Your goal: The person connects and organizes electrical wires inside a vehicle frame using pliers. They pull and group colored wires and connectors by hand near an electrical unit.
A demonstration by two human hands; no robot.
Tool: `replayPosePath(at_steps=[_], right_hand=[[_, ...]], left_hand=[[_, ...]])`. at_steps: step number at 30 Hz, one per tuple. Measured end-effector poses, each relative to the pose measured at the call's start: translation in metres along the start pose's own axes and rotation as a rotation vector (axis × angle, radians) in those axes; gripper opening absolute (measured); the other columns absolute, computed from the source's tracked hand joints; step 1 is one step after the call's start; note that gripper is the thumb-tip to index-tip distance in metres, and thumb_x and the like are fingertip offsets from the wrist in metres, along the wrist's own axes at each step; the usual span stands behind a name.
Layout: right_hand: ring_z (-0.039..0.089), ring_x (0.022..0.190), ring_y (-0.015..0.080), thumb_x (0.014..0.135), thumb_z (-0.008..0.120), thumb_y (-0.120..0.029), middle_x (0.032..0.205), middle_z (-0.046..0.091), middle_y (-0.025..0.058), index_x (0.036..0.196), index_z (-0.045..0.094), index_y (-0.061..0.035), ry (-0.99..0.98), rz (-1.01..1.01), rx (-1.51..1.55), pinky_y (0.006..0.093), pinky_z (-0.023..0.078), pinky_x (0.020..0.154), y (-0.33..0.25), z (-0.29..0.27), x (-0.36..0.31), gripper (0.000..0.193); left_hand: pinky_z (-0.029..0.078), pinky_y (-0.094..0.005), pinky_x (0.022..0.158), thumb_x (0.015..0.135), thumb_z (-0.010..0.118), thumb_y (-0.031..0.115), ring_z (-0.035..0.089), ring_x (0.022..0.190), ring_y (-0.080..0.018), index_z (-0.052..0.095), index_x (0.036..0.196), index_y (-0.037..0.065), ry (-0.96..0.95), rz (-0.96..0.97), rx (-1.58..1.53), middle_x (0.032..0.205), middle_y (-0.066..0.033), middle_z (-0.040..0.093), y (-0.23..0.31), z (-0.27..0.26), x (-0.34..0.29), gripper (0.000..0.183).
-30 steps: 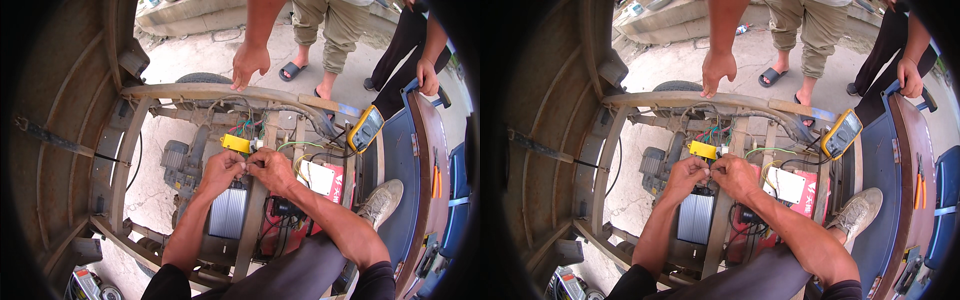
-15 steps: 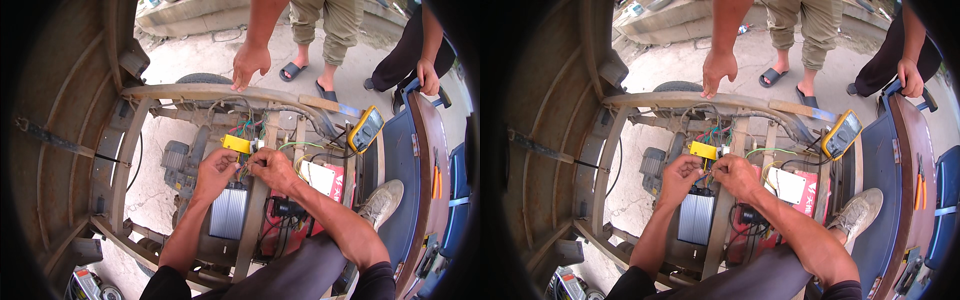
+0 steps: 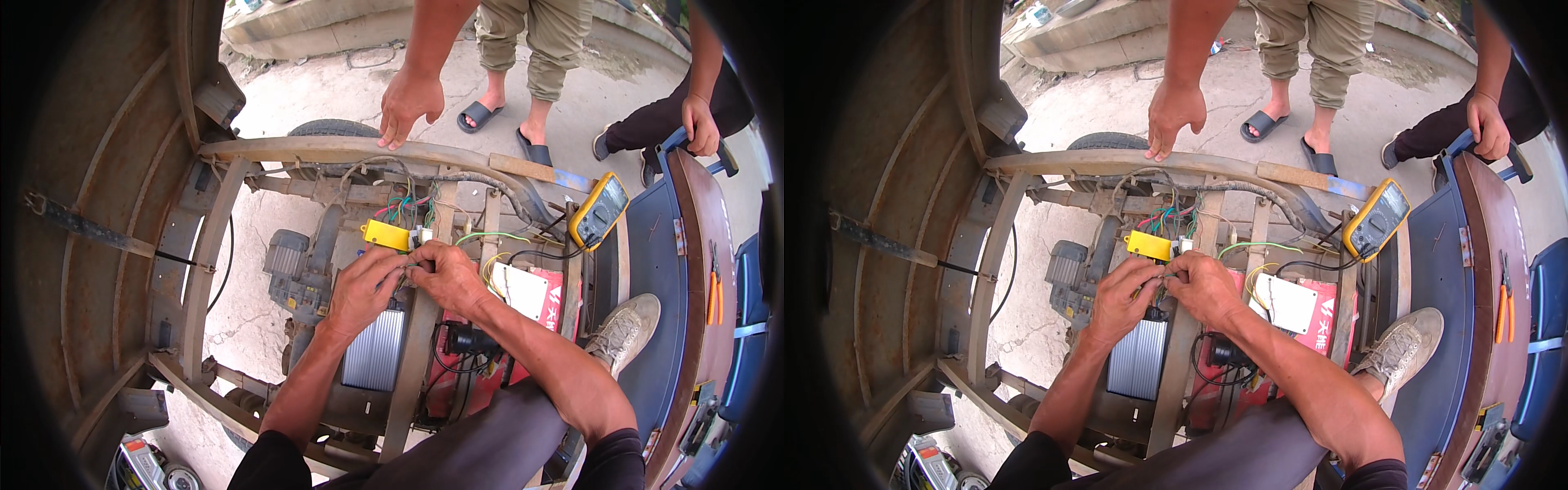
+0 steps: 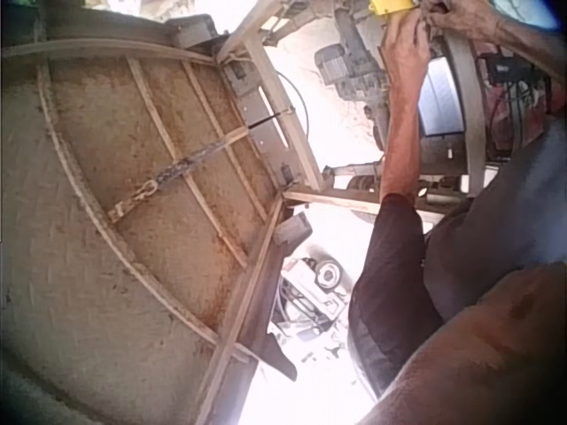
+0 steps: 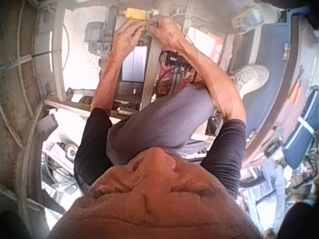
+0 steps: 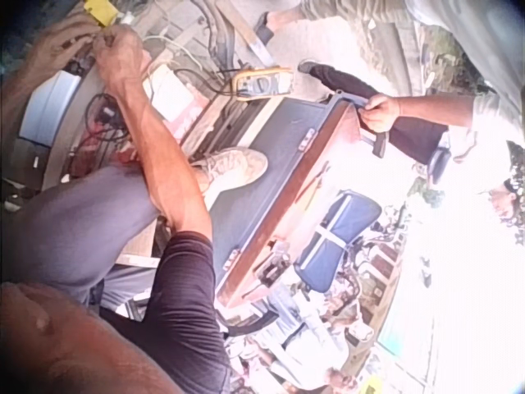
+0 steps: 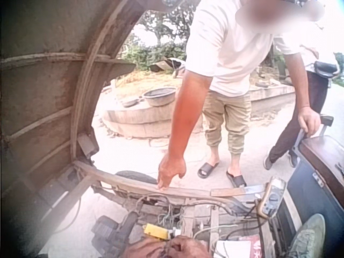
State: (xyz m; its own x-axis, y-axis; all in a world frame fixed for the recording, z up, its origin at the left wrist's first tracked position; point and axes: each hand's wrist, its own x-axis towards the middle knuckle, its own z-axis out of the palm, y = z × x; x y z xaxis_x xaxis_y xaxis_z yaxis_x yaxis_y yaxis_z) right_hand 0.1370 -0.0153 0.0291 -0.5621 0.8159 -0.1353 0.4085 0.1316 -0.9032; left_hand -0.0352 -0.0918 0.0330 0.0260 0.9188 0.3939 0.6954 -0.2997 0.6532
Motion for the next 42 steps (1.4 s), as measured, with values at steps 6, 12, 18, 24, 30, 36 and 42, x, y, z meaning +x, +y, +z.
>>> replayPosePath(at_steps=[6,12,18,24,30,36,42], right_hand=[[0.059,0.071,0.0234,0.083,0.073,-0.019,0.08,0.06,0.0114,0.096,0.07,-0.0031,-0.014,-0.079,-0.02,0.0367,0.047,0.067,0.005,-0.001,0.001,0.021],[0.064,0.08,0.0331,0.083,0.067,-0.015,0.086,0.062,0.0134,0.095,0.071,-0.0038,0.034,-0.256,-0.174,0.0419,0.05,0.071,0.003,-0.001,-0.002,0.016],[0.063,0.082,0.0349,0.084,0.063,-0.015,0.085,0.059,0.0131,0.095,0.072,-0.0061,-0.01,-0.273,-0.32,0.044,0.05,0.071,-0.005,-0.005,-0.004,0.017],[0.063,0.085,0.0353,0.083,0.064,-0.015,0.088,0.061,0.0129,0.089,0.071,-0.0056,-0.025,-0.208,-0.164,0.0457,0.05,0.075,0.0,-0.007,-0.002,0.013],[0.062,0.079,0.0334,0.082,0.066,-0.013,0.083,0.059,0.0126,0.095,0.071,-0.0044,-0.014,-0.239,-0.163,0.042,0.049,0.071,0.003,-0.005,0.0,0.016],[0.063,0.085,0.036,0.082,0.066,-0.014,0.089,0.061,0.0141,0.09,0.07,-0.0033,-0.035,-0.236,-0.196,0.0459,0.049,0.076,0.0,-0.006,-0.001,0.014],[0.064,0.084,0.0354,0.082,0.066,-0.013,0.09,0.063,0.0152,0.092,0.071,-0.0018,-0.043,-0.165,-0.021,0.0439,0.05,0.074,0.009,-0.006,-0.001,0.017]], left_hand=[[0.055,-0.0381,0.074,0.08,0.072,-0.002,0.067,0.086,-0.0298,0.067,0.101,0.002,-0.007,0.083,0.117,0.099,-0.0115,0.066,-0.006,0.0,-0.006,0.022],[0.051,-0.0381,0.061,0.086,0.067,0.011,0.066,0.071,-0.0257,0.064,0.092,0.004,-0.124,0.035,0.305,0.085,-0.01,0.064,0.0,0.003,0.001,0.009],[0.029,-0.0221,0.045,0.086,0.065,0.011,0.037,0.048,-0.0073,0.064,0.08,0.0,-0.257,-1.336,-1.117,0.067,-0.0007,0.051,-0.014,-0.003,0.019,0.013],[0.042,-0.0255,0.05,0.088,0.068,0.008,0.054,0.059,-0.0107,0.067,0.095,0.003,-0.233,-0.599,-0.327,0.079,-0.0024,0.057,0.007,-0.015,0.006,0.009],[0.052,-0.0338,0.059,0.083,0.07,0.005,0.065,0.068,-0.0238,0.067,0.099,0.004,-0.162,0.212,0.379,0.092,-0.0067,0.061,-0.001,-0.017,0.005,0.016],[0.046,-0.035,0.052,0.083,0.067,0.011,0.06,0.06,-0.0181,0.064,0.085,0.003,-0.204,-0.217,0.13,0.073,-0.0054,0.059,0.001,0.003,0.01,0.009],[0.039,-0.0267,0.048,0.086,0.069,0.012,0.051,0.054,-0.0101,0.066,0.086,0.003,-0.311,-0.929,-0.613,0.068,-0.0023,0.056,-0.004,-0.003,0.017,0.01]])
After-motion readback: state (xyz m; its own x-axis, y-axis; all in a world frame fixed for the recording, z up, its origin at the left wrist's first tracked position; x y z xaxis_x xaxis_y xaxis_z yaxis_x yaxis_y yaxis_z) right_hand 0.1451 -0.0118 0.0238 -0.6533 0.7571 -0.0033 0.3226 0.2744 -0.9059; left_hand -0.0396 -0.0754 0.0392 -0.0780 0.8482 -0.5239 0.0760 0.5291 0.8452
